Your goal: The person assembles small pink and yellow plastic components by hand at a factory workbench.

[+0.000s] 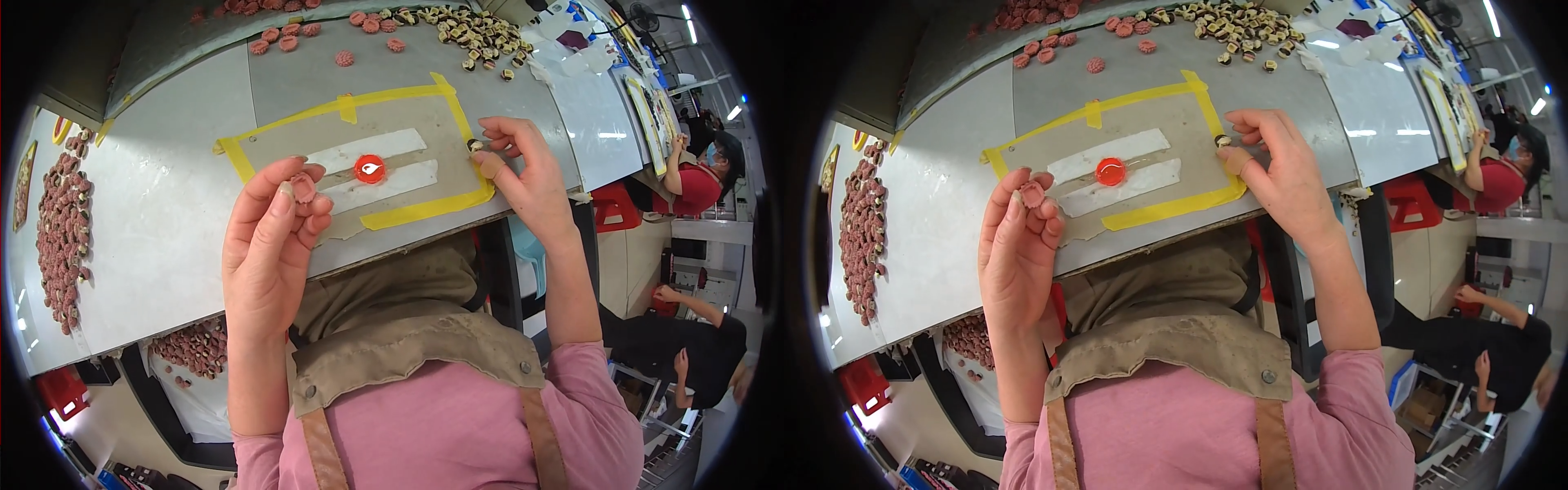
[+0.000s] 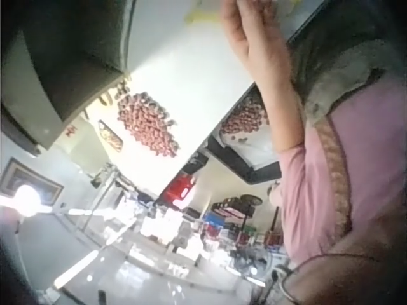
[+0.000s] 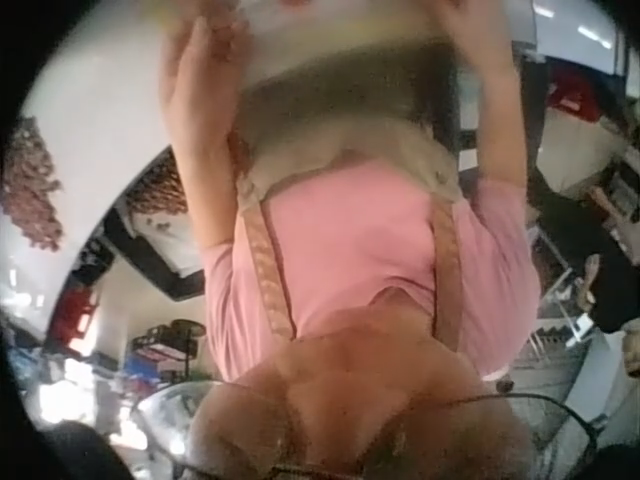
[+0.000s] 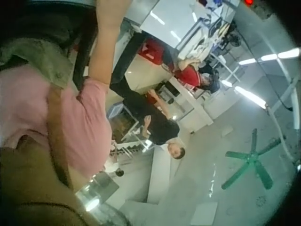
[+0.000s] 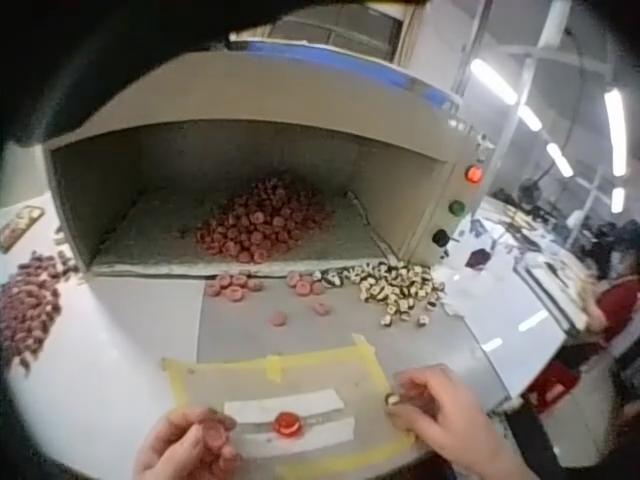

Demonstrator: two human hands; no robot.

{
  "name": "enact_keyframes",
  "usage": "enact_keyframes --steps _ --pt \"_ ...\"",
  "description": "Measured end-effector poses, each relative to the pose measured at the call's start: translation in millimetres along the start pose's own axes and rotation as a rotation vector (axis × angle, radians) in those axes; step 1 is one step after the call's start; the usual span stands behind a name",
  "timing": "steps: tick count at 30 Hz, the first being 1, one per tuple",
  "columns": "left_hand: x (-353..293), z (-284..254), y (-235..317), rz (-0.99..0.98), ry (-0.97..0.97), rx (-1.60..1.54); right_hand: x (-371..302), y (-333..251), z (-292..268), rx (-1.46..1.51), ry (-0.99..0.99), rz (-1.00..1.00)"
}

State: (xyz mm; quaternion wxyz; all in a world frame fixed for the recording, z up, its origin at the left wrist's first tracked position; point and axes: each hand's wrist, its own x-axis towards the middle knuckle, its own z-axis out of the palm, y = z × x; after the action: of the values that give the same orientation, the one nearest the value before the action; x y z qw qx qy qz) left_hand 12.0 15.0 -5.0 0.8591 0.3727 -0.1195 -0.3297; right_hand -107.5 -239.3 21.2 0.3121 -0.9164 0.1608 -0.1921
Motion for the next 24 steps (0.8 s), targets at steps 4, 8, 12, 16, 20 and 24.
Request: enact_keyframes --steps 4,8,12,16,20,24 --pt "0.3 1.4 1.0 -0.007 0.013 0.009 4.1 4.3 0.6 -0.022 -0.095 -0.008" --pt "0.2 -2.9 0.7 -0.028 -0.005 -0.008 6.8 -7.5 0.3 -0.114 -0.139 -0.010" --pt "0.7 -2.7 1.8 -0.035 0.006 -0.024 9.5 -13.0 -4.2 -0.132 -0.140 -0.118" --pt "0.8 -3.9 2.8 -0.035 -0.002 -0.029 15.9 -8.5 -10.7 -0.221 -0.264 -0.261" --pt "0.6 -3.4 3.5 -0.052 -0.001 -0.030 19.1 -12.3 -10.0 -0.222 -0.297 -0.228" --pt "0.6 -2.9 3.1 -0.047 -0.003 -0.014 20.6 -36.5 2.2 -0.048 -0.294 -0.230"
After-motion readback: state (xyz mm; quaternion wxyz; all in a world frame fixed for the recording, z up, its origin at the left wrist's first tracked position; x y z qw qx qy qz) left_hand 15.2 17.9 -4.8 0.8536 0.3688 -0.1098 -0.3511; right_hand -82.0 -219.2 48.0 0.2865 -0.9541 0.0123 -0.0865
